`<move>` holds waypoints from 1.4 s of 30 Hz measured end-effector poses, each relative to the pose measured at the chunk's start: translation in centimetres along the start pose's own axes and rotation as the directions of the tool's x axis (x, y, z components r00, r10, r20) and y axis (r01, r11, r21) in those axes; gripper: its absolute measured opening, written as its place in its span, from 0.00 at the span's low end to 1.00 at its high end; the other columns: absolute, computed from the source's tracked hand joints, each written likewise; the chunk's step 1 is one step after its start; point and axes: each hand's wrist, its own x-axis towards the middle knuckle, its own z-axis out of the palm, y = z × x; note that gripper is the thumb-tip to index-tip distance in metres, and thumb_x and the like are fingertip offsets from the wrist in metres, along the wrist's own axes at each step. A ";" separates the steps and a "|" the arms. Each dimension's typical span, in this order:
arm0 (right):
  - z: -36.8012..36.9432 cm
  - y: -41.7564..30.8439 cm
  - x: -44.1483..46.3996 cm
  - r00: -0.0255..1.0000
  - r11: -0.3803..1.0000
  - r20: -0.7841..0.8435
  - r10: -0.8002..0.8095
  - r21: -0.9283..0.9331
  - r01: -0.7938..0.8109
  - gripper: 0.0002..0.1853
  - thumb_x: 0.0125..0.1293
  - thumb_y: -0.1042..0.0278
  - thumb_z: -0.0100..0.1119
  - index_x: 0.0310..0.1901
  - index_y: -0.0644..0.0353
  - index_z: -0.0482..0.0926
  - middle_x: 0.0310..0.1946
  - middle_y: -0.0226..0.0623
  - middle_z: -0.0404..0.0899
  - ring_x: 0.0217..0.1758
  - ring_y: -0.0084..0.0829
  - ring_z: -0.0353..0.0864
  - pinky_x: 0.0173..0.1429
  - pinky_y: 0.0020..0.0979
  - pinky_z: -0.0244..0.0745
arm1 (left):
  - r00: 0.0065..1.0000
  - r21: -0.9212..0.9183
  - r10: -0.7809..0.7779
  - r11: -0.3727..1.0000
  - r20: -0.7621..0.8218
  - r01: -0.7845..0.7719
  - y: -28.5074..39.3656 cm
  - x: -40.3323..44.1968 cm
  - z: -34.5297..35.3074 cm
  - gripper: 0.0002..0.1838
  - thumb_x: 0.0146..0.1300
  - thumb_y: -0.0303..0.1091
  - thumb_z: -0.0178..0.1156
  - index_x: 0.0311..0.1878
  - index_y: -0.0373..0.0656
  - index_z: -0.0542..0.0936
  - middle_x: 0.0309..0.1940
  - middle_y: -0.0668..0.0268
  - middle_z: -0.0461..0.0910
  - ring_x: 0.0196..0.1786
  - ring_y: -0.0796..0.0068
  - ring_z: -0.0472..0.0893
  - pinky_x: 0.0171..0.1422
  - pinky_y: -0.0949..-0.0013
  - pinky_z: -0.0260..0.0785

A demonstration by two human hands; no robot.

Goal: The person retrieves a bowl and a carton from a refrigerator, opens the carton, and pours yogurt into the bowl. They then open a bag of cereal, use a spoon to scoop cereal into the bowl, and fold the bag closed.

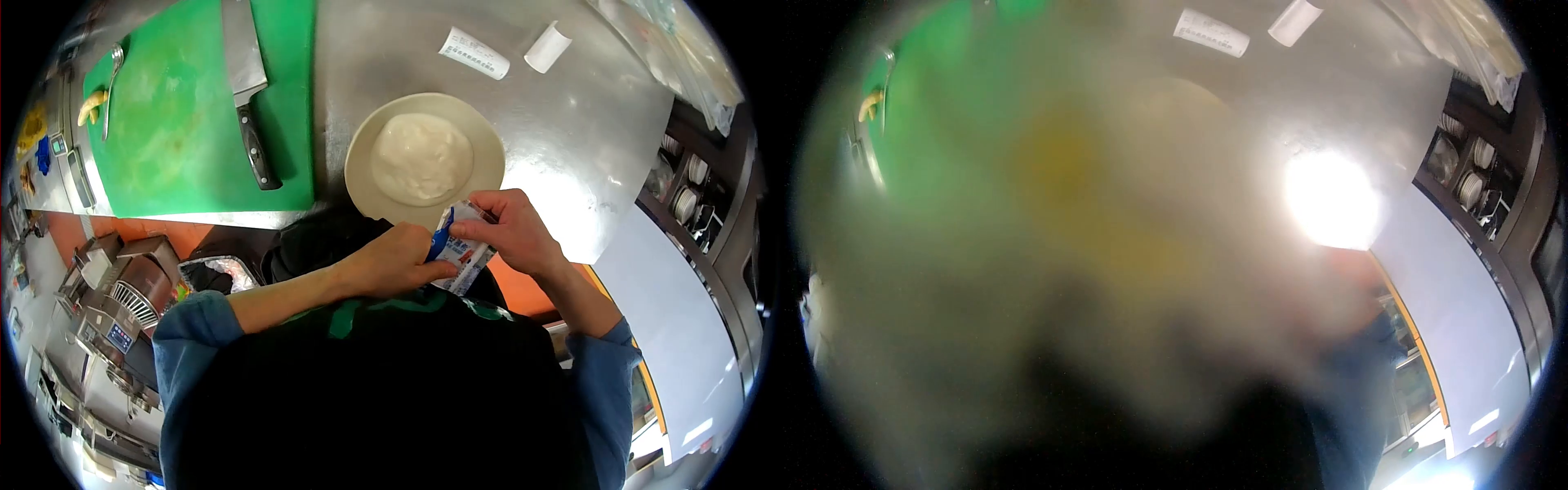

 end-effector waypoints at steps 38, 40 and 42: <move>5.0 5.9 -5.4 -0.021 0.363 -0.376 -0.926 -0.906 0.219 0.14 0.51 0.80 0.63 0.41 0.60 0.78 0.32 0.40 0.77 0.29 0.38 0.80 0.31 0.32 0.77 | 0.822 -0.572 -0.196 0.800 -0.534 -0.180 -7.5 -1.2 -3.2 0.25 0.64 0.27 0.54 0.63 0.31 0.61 0.44 0.50 0.77 0.40 0.61 0.82 0.40 0.65 0.80; 4.7 8.0 -3.7 0.215 0.379 -0.335 -0.918 -0.900 0.217 0.13 0.51 0.80 0.63 0.41 0.61 0.78 0.30 0.40 0.76 0.29 0.38 0.80 0.31 0.32 0.76 | 0.856 -0.541 -0.125 0.817 -0.501 -0.198 -8.9 -0.5 -3.8 0.26 0.64 0.24 0.51 0.64 0.31 0.58 0.47 0.48 0.76 0.41 0.58 0.83 0.41 0.60 0.82; 4.4 9.0 -3.3 0.191 0.422 -0.385 -0.903 -0.879 0.221 0.12 0.52 0.80 0.63 0.40 0.62 0.77 0.28 0.40 0.75 0.29 0.36 0.79 0.31 0.29 0.75 | 0.840 -0.535 -0.124 0.817 -0.528 -0.216 -8.8 -0.5 -3.7 0.25 0.64 0.22 0.50 0.64 0.30 0.58 0.45 0.47 0.76 0.40 0.58 0.83 0.39 0.62 0.82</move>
